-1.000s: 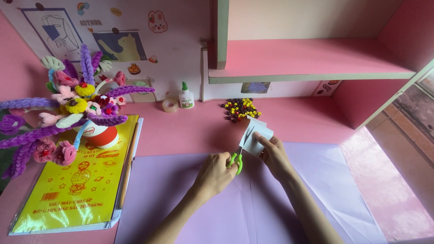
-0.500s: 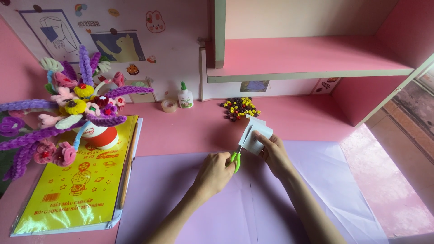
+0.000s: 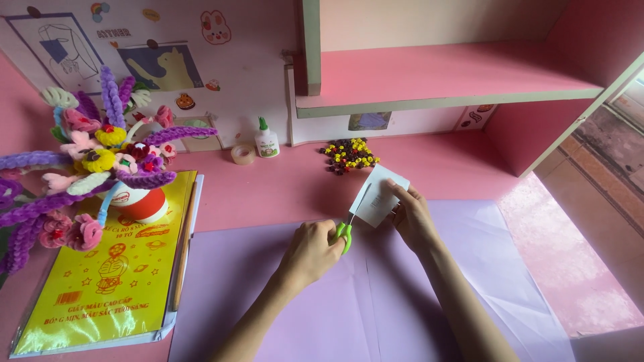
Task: Cutting a small piece of paper from a wrapper strip and folding it into a decorative shape.
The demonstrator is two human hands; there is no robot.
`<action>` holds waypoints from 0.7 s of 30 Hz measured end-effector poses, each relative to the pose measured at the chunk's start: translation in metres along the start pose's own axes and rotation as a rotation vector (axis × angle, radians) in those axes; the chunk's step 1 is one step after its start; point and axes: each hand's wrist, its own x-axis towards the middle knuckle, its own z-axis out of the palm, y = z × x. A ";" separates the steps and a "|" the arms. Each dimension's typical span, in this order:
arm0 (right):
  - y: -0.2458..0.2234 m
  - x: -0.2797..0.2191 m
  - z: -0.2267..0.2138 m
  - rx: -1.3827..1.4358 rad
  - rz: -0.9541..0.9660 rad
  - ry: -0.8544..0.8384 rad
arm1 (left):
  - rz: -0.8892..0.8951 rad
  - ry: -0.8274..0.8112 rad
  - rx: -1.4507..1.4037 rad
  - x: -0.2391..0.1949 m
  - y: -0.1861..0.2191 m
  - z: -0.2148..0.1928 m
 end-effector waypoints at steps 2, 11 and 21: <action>-0.003 -0.003 0.005 -0.001 -0.028 0.038 | -0.010 0.012 -0.003 -0.003 0.004 -0.005; 0.008 -0.004 0.004 -0.015 0.051 0.005 | 0.014 0.036 0.004 -0.004 0.006 -0.005; 0.008 -0.004 -0.002 -0.032 0.048 -0.020 | -0.064 0.013 0.029 0.002 0.000 0.007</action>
